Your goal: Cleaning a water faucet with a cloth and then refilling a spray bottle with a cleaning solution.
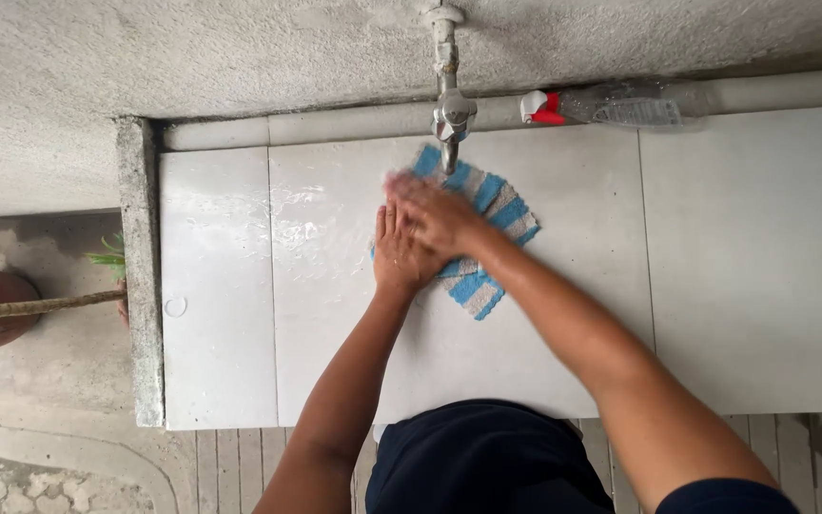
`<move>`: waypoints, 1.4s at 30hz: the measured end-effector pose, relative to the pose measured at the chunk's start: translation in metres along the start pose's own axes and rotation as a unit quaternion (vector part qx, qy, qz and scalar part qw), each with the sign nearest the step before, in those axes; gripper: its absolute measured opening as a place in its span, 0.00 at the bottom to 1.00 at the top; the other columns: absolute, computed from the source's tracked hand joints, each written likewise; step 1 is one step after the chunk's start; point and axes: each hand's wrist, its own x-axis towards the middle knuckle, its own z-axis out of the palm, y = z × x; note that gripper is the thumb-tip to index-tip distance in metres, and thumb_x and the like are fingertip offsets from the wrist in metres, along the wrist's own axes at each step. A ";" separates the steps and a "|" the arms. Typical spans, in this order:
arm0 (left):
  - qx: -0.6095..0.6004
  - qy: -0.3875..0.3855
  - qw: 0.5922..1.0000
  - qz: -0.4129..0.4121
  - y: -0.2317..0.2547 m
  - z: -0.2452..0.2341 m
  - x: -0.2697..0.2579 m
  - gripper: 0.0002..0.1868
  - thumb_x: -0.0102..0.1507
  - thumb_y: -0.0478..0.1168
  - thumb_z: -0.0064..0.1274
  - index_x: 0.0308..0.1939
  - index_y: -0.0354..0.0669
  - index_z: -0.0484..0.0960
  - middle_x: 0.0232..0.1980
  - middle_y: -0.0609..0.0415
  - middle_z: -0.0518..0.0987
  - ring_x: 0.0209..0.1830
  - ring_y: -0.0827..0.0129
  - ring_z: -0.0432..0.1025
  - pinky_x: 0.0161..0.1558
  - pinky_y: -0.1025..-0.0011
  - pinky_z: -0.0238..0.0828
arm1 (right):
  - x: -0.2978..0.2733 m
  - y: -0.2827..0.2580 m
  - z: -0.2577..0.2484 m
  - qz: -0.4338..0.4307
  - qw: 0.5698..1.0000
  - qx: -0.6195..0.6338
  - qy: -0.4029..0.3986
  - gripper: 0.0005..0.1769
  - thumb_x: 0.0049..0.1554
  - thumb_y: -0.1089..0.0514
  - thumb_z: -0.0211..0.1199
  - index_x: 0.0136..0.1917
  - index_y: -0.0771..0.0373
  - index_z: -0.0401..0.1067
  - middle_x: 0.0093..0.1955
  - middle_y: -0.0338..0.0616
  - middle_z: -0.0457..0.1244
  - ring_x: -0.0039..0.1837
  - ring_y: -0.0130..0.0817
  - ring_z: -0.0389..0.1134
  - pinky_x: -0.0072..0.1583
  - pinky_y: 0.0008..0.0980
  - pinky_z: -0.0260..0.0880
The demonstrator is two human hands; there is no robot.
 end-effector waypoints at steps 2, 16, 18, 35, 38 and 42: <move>-0.045 -0.047 0.998 -0.022 0.003 -0.006 0.002 0.56 0.61 0.73 0.43 0.81 0.42 0.44 0.84 0.43 0.43 0.85 0.55 0.35 0.80 0.57 0.29 | -0.001 0.015 -0.005 -0.005 0.999 0.022 0.031 0.38 0.69 0.35 0.38 0.85 0.55 0.44 0.88 0.45 0.40 0.87 0.42 0.39 0.83 0.45 0.36; -0.121 -0.097 0.986 -0.059 0.008 -0.026 0.005 0.64 0.56 0.74 0.47 0.80 0.33 0.42 0.84 0.41 0.44 0.85 0.57 0.36 0.80 0.59 0.32 | -0.017 0.115 -0.031 0.140 0.966 -0.175 0.126 0.36 0.72 0.36 0.44 0.79 0.66 0.53 0.83 0.57 0.48 0.86 0.52 0.41 0.79 0.60 0.35; -0.114 -0.081 0.988 -0.059 0.004 -0.019 0.004 0.64 0.57 0.73 0.49 0.80 0.33 0.42 0.84 0.41 0.44 0.85 0.56 0.36 0.80 0.58 0.32 | -0.011 0.077 -0.026 0.227 0.958 -0.173 -0.027 0.40 0.66 0.34 0.43 0.81 0.59 0.51 0.83 0.54 0.46 0.85 0.48 0.38 0.81 0.57 0.32; -0.224 0.019 0.965 -0.135 0.005 -0.013 0.005 0.34 0.63 0.54 0.53 0.71 0.46 0.68 0.77 0.51 0.65 0.80 0.58 0.55 0.77 0.58 0.47 | -0.120 -0.026 -0.014 0.294 0.895 -0.013 0.335 0.19 0.60 0.52 0.67 0.62 0.61 0.73 0.69 0.53 0.60 0.70 0.54 0.59 0.69 0.51 0.59; -0.269 0.017 0.949 -0.166 0.010 -0.034 0.019 0.31 0.62 0.52 0.55 0.68 0.50 0.71 0.74 0.51 0.67 0.76 0.57 0.57 0.73 0.56 0.50 | -0.125 -0.031 -0.010 0.336 0.878 0.030 0.339 0.15 0.57 0.55 0.69 0.57 0.57 0.75 0.60 0.47 0.64 0.64 0.50 0.62 0.66 0.49 0.63; -0.202 -0.018 0.974 -0.100 0.006 -0.025 0.038 0.27 0.66 0.54 0.53 0.69 0.61 0.71 0.78 0.55 0.64 0.78 0.57 0.54 0.71 0.48 0.46 | -0.114 -0.005 -0.010 0.374 0.821 0.207 0.379 0.11 0.61 0.52 0.69 0.54 0.55 0.72 0.54 0.35 0.67 0.60 0.40 0.67 0.63 0.44 0.67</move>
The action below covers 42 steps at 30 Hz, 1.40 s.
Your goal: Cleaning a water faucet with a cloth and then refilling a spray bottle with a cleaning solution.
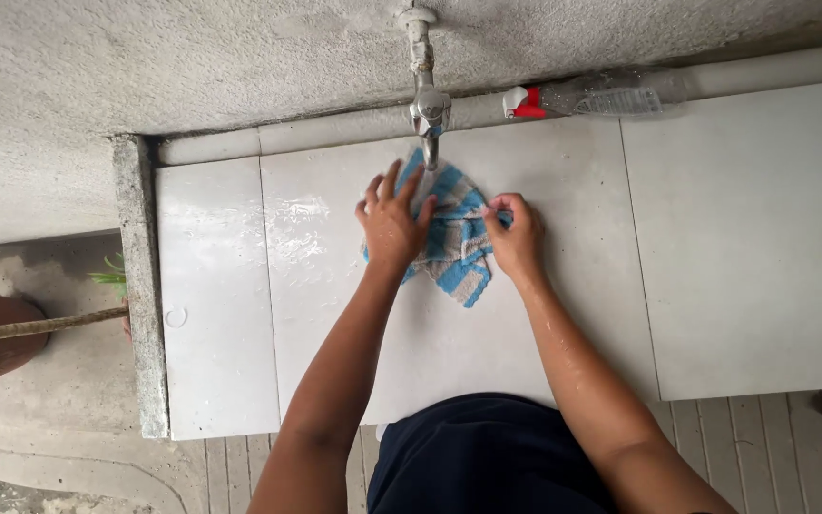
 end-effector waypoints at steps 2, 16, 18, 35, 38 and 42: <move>0.049 -0.029 0.996 0.068 -0.017 0.023 0.011 0.25 0.68 0.57 0.51 0.70 0.67 0.71 0.80 0.59 0.63 0.81 0.60 0.52 0.75 0.47 0.43 | 0.005 -0.032 -0.003 -0.046 0.997 -0.067 -0.002 0.12 0.57 0.56 0.69 0.55 0.56 0.74 0.52 0.38 0.67 0.59 0.43 0.66 0.61 0.46 0.65; 0.071 -0.101 0.992 -0.024 -0.008 -0.004 0.008 0.68 0.53 0.77 0.52 0.80 0.38 0.39 0.84 0.46 0.42 0.84 0.59 0.35 0.78 0.54 0.28 | 0.031 -0.081 0.051 -0.192 0.913 0.302 -0.195 0.33 0.72 0.44 0.36 0.77 0.69 0.61 0.81 0.55 0.56 0.84 0.41 0.53 0.83 0.38 0.46; 0.155 -0.067 0.986 0.012 -0.032 0.025 0.008 0.58 0.62 0.70 0.47 0.81 0.38 0.40 0.85 0.46 0.40 0.85 0.59 0.33 0.78 0.55 0.28 | 0.027 -0.049 0.085 -0.120 0.915 0.243 -0.300 0.38 0.71 0.39 0.27 0.83 0.68 0.42 0.87 0.58 0.37 0.87 0.45 0.35 0.82 0.40 0.32; 0.162 -0.082 0.983 -0.003 -0.022 0.003 0.007 0.55 0.62 0.70 0.42 0.82 0.46 0.39 0.86 0.51 0.38 0.85 0.60 0.31 0.78 0.49 0.28 | 0.070 -0.080 0.069 -0.288 0.840 -0.300 -0.349 0.48 0.63 0.28 0.39 0.84 0.57 0.36 0.87 0.43 0.35 0.86 0.41 0.34 0.78 0.50 0.37; 0.136 -0.101 0.985 -0.005 -0.017 0.001 0.000 0.60 0.59 0.76 0.43 0.82 0.45 0.39 0.86 0.51 0.39 0.85 0.61 0.32 0.79 0.49 0.28 | 0.069 -0.061 0.068 -0.265 0.839 -0.334 -0.337 0.48 0.62 0.28 0.40 0.84 0.56 0.37 0.86 0.44 0.36 0.85 0.40 0.34 0.78 0.52 0.33; 0.125 -0.103 0.987 0.004 -0.009 -0.005 0.001 0.69 0.54 0.84 0.43 0.81 0.41 0.38 0.85 0.49 0.40 0.85 0.61 0.33 0.79 0.50 0.28 | 0.090 -0.072 0.051 -0.141 0.857 -0.403 -0.289 0.45 0.63 0.29 0.40 0.86 0.48 0.41 0.86 0.48 0.40 0.85 0.47 0.36 0.82 0.51 0.31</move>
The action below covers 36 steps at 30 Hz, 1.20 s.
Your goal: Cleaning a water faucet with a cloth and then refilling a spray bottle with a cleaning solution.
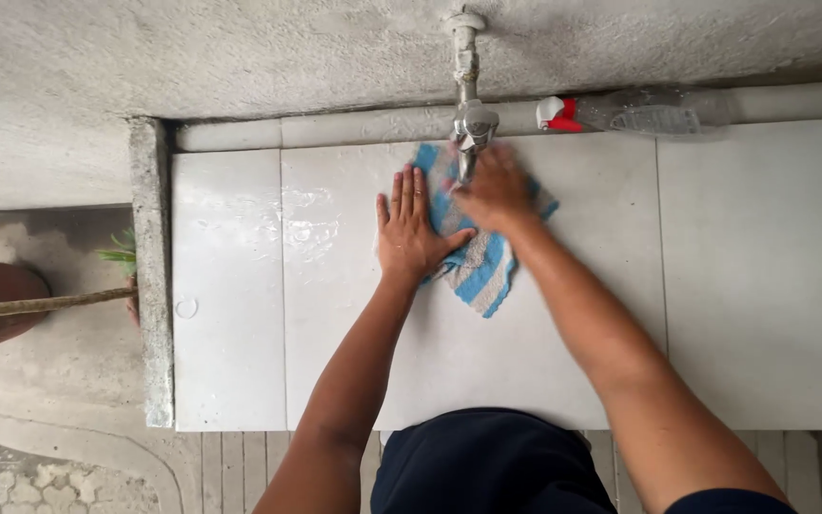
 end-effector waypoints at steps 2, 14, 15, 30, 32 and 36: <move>0.004 -0.010 1.000 -0.005 0.000 -0.009 -0.002 0.71 0.52 0.85 0.44 0.81 0.40 0.37 0.85 0.49 0.40 0.85 0.61 0.33 0.79 0.51 0.28 | 0.015 0.053 0.020 -0.010 0.998 0.008 0.059 0.43 0.66 0.30 0.39 0.85 0.53 0.43 0.86 0.50 0.40 0.86 0.47 0.36 0.82 0.53 0.32; -0.073 0.110 0.991 0.015 -0.011 0.023 0.001 0.53 0.63 0.72 0.46 0.80 0.40 0.53 0.82 0.46 0.53 0.82 0.56 0.45 0.78 0.51 0.36 | -0.087 0.033 0.052 0.106 0.920 0.104 0.362 0.27 0.57 0.48 0.68 0.63 0.66 0.68 0.71 0.59 0.57 0.72 0.56 0.55 0.70 0.52 0.53; -0.110 0.138 0.984 0.014 -0.008 0.024 0.000 0.45 0.65 0.65 0.48 0.78 0.42 0.58 0.80 0.46 0.58 0.80 0.54 0.50 0.77 0.52 0.40 | -0.098 0.022 0.048 0.123 0.913 0.134 0.365 0.18 0.56 0.52 0.69 0.56 0.60 0.72 0.66 0.55 0.61 0.68 0.52 0.58 0.68 0.50 0.57; -0.763 0.083 0.634 -0.092 -0.005 -0.008 0.000 0.30 0.69 0.61 0.40 0.69 0.53 0.59 0.75 0.55 0.61 0.77 0.54 0.55 0.65 0.50 0.58 | -0.022 -0.032 -0.026 -0.106 0.160 0.980 0.045 0.17 0.67 0.49 0.52 0.59 0.61 0.72 0.61 0.44 0.68 0.66 0.40 0.67 0.72 0.46 0.62; -0.839 0.030 0.525 -0.138 0.006 -0.009 0.005 0.34 0.65 0.65 0.39 0.70 0.55 0.59 0.71 0.53 0.65 0.71 0.54 0.60 0.60 0.49 0.63 | -0.026 -0.054 -0.002 -0.082 0.176 0.980 0.034 0.16 0.65 0.51 0.53 0.58 0.62 0.73 0.59 0.44 0.69 0.64 0.40 0.67 0.71 0.45 0.63; -0.950 -0.063 0.282 -0.119 -0.008 0.051 0.039 0.39 0.66 0.70 0.42 0.70 0.48 0.66 0.62 0.45 0.75 0.57 0.55 0.72 0.57 0.57 0.73 | -0.043 -0.066 0.101 -0.024 0.316 0.938 0.143 0.07 0.71 0.56 0.56 0.55 0.59 0.72 0.56 0.39 0.67 0.63 0.35 0.65 0.70 0.41 0.62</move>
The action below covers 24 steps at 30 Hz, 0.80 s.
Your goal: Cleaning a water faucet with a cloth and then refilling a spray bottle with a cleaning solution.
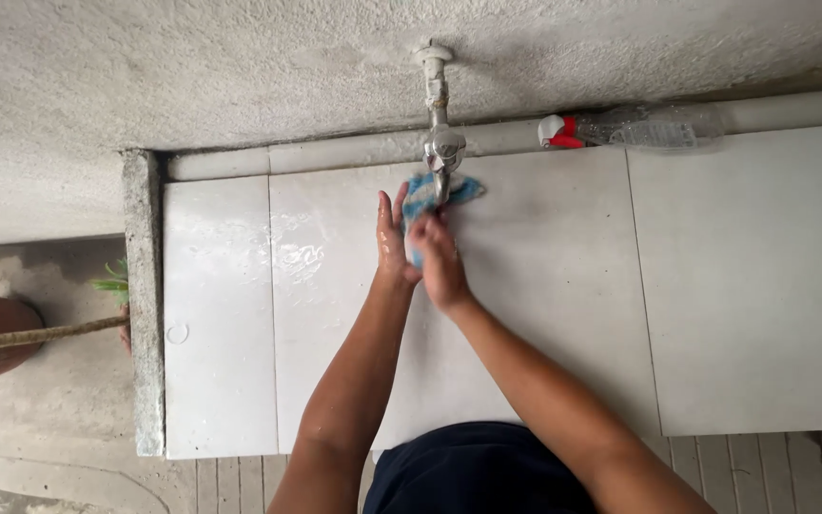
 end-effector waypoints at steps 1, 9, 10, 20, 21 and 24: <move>0.002 -0.002 1.000 -0.001 -0.001 -0.005 0.006 0.39 0.66 0.70 0.42 0.70 0.48 0.66 0.62 0.45 0.75 0.57 0.55 0.72 0.57 0.57 0.73 | -0.010 -0.013 0.022 -0.003 1.000 0.001 -0.001 0.07 0.71 0.56 0.56 0.55 0.59 0.72 0.56 0.39 0.67 0.63 0.35 0.65 0.70 0.41 0.62; 0.162 0.020 0.986 0.032 -0.051 0.020 -0.007 0.20 0.73 0.57 0.38 0.50 0.46 0.73 0.42 0.54 0.77 0.41 0.66 0.72 0.44 0.64 0.74 | 0.076 -0.073 0.032 -0.094 0.712 -0.687 0.111 0.14 0.57 0.48 0.63 0.43 0.61 0.79 0.38 0.48 0.71 0.41 0.37 0.74 0.43 0.37 0.71; 0.164 0.018 0.986 0.034 -0.048 0.023 -0.008 0.20 0.73 0.57 0.38 0.50 0.46 0.73 0.42 0.54 0.77 0.41 0.66 0.72 0.44 0.64 0.74 | 0.075 -0.070 0.020 -0.096 0.713 -0.686 0.110 0.14 0.57 0.48 0.63 0.43 0.61 0.79 0.38 0.48 0.71 0.41 0.37 0.74 0.43 0.37 0.71; 0.278 -0.035 0.950 0.136 -0.042 -0.038 0.053 0.21 0.76 0.55 0.37 0.45 0.42 0.75 0.31 0.59 0.70 0.27 0.72 0.64 0.28 0.70 0.65 | 0.040 -0.048 0.027 -0.273 0.671 -0.688 0.032 0.15 0.60 0.50 0.64 0.39 0.62 0.73 0.36 0.51 0.67 0.39 0.39 0.68 0.43 0.40 0.69; 0.199 -0.059 0.976 0.067 -0.050 -0.032 0.041 0.23 0.77 0.56 0.36 0.45 0.42 0.76 0.28 0.59 0.71 0.24 0.73 0.65 0.25 0.72 0.65 | 0.058 -0.049 0.011 -0.245 0.670 -0.696 0.074 0.12 0.57 0.50 0.64 0.41 0.61 0.76 0.37 0.48 0.70 0.38 0.35 0.70 0.42 0.39 0.69; 0.230 -0.041 0.969 0.087 -0.045 -0.011 0.040 0.22 0.76 0.55 0.37 0.49 0.41 0.77 0.36 0.56 0.73 0.32 0.73 0.68 0.35 0.73 0.69 | 0.063 -0.042 0.002 -0.054 0.941 -0.317 0.106 0.14 0.61 0.48 0.58 0.50 0.61 0.73 0.43 0.42 0.70 0.43 0.33 0.70 0.48 0.36 0.71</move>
